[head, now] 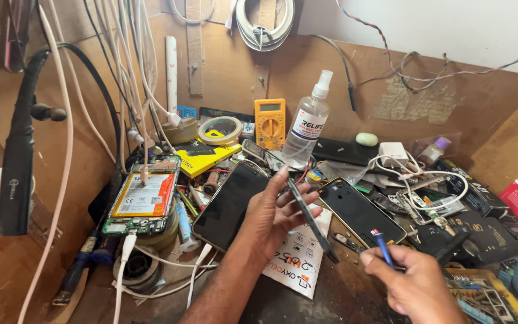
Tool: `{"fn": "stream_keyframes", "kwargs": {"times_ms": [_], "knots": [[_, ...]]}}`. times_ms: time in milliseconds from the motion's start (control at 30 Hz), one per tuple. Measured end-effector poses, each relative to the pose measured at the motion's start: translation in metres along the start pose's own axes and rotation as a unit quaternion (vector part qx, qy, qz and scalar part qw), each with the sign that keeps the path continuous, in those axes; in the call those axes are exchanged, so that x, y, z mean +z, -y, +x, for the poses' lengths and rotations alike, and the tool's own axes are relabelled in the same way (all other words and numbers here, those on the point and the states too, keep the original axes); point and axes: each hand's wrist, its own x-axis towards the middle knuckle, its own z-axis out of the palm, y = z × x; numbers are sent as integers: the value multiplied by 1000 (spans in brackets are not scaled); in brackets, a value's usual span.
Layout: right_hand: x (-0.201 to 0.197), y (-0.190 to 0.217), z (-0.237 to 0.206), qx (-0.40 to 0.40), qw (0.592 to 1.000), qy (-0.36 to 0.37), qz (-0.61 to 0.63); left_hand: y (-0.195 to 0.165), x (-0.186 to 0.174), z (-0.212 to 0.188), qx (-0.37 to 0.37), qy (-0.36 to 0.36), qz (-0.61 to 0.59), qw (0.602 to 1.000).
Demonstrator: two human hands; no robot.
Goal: The person uses a small screwdriver to remove screws from the back of a disassembled smartphone. They then use a prying tool to lift and separate the back cover from the phone body. The person continues to manipulate the phone and its components on a cluttered workbench.
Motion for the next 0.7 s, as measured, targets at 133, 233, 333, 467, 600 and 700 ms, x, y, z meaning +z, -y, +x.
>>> {"fn": "stream_keyframes", "kwargs": {"times_ms": [133,233,333,467,600,700], "knots": [[21,8,-3,-168,974,-49,-144,0,-4,6,-22,-10,-48,999],[31,20,-10,-103,968,-75,-215,1,-10,11,-59,36,-102,992],[35,32,-16,-113,960,-72,-245,4,-17,15,-92,69,-137,984],[42,44,-25,-117,955,-75,-261,8,-19,20,-101,89,-144,980],[49,47,-30,-102,936,-85,-325,10,-17,21,-102,90,-138,981],[48,44,-30,-151,918,-78,-359,12,-16,20,-105,41,-112,987]]}}
